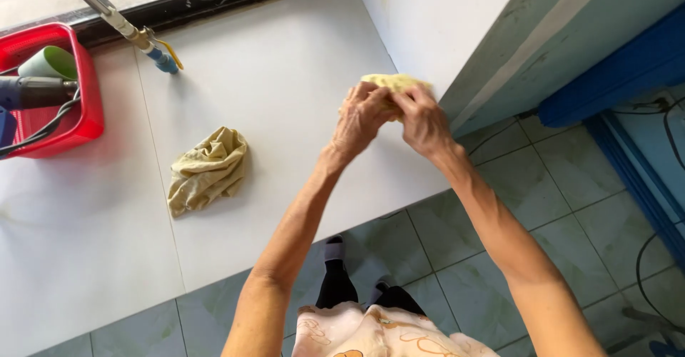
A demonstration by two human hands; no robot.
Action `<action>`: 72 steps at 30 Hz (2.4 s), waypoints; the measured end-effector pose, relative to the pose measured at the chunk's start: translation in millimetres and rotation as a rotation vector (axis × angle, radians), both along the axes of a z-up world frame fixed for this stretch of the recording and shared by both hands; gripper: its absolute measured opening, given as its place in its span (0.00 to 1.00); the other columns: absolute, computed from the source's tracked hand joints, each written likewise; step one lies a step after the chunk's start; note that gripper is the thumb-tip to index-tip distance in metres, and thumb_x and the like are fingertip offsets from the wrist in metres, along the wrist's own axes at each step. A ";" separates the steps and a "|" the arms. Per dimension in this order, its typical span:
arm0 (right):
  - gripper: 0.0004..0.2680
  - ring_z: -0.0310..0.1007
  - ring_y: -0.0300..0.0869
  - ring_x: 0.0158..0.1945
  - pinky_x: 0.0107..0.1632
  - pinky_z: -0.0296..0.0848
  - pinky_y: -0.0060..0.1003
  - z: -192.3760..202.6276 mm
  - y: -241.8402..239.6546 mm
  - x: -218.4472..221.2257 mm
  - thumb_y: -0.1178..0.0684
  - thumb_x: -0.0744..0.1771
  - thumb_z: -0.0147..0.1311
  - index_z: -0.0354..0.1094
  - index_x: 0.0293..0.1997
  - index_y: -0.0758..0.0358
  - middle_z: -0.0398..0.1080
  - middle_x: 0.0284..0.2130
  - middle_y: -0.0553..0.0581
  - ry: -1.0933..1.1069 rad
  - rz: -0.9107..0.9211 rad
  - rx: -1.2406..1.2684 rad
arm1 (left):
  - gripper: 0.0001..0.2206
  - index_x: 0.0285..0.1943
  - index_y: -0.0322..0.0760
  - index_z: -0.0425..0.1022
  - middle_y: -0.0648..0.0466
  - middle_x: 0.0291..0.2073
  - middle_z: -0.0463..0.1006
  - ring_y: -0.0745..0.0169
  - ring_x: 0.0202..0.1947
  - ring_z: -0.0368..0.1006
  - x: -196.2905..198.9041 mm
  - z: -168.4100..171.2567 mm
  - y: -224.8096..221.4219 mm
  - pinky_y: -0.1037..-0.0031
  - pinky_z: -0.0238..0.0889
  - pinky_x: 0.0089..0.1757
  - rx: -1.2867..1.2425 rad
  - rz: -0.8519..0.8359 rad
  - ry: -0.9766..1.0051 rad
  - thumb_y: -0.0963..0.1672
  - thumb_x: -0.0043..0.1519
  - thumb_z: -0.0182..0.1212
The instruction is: Wipe a white countertop and a utility pipe with a yellow cloth.
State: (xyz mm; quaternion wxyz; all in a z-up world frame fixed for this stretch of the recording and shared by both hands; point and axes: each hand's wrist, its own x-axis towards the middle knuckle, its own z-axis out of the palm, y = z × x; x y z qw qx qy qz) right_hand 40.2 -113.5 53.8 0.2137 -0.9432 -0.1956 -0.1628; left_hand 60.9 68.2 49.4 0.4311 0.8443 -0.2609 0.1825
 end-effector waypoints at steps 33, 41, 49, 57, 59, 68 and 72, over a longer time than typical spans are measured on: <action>0.07 0.73 0.59 0.39 0.42 0.73 0.54 -109.5 -101.4 -185.4 0.55 0.62 0.49 0.74 0.34 0.60 0.73 0.33 0.65 0.583 0.021 -0.205 | 0.11 0.34 0.34 0.77 0.39 0.32 0.76 0.35 0.34 0.75 -207.8 -181.6 -88.0 0.50 0.70 0.38 0.067 -0.231 0.429 0.46 0.64 0.58; 0.06 0.69 0.58 0.42 0.47 0.71 0.50 -0.8 -90.8 -101.3 0.62 0.66 0.48 0.71 0.43 0.69 0.68 0.37 0.66 0.019 -0.049 -0.056 | 0.03 0.42 0.37 0.76 0.46 0.36 0.72 0.45 0.38 0.71 -96.3 -33.4 -81.2 0.57 0.66 0.41 -0.075 -0.094 0.047 0.42 0.63 0.61; 0.11 0.67 0.65 0.45 0.49 0.69 0.55 -113.9 -89.8 -21.6 0.63 0.64 0.49 0.70 0.50 0.66 0.68 0.43 0.70 0.062 -0.090 0.078 | 0.17 0.52 0.39 0.80 0.45 0.43 0.74 0.43 0.42 0.69 -24.7 -114.9 -81.5 0.55 0.64 0.41 0.065 -0.041 -0.017 0.42 0.52 0.69; 0.08 0.68 0.61 0.47 0.53 0.69 0.54 -101.0 -68.7 -96.1 0.62 0.63 0.49 0.67 0.45 0.64 0.69 0.43 0.65 0.043 -0.162 0.032 | 0.20 0.58 0.43 0.76 0.45 0.46 0.73 0.40 0.46 0.70 -98.6 -106.2 -69.8 0.55 0.66 0.47 0.029 -0.072 0.157 0.37 0.55 0.63; 0.08 0.68 0.62 0.47 0.52 0.70 0.54 -92.5 -61.4 -126.8 0.61 0.62 0.49 0.67 0.44 0.65 0.69 0.42 0.66 0.063 -0.145 0.038 | 0.20 0.58 0.42 0.75 0.45 0.46 0.73 0.41 0.47 0.70 -129.9 -97.8 -62.5 0.55 0.66 0.47 0.029 -0.070 0.154 0.37 0.56 0.63; 0.06 0.74 0.60 0.41 0.45 0.74 0.53 -113.8 -52.1 -185.5 0.57 0.62 0.54 0.70 0.38 0.64 0.73 0.35 0.67 0.578 0.358 -0.156 | 0.06 0.43 0.34 0.77 0.42 0.35 0.77 0.39 0.39 0.76 -241.1 -158.1 -3.4 0.54 0.71 0.43 0.086 -0.314 0.524 0.38 0.58 0.62; 0.09 0.76 0.59 0.43 0.46 0.74 0.51 -36.2 5.5 -173.2 0.54 0.65 0.52 0.63 0.47 0.61 0.74 0.36 0.68 0.541 0.461 -0.092 | 0.12 0.48 0.36 0.77 0.43 0.36 0.76 0.41 0.36 0.76 -203.7 -47.8 52.2 0.57 0.72 0.38 -0.100 -0.144 0.509 0.38 0.55 0.63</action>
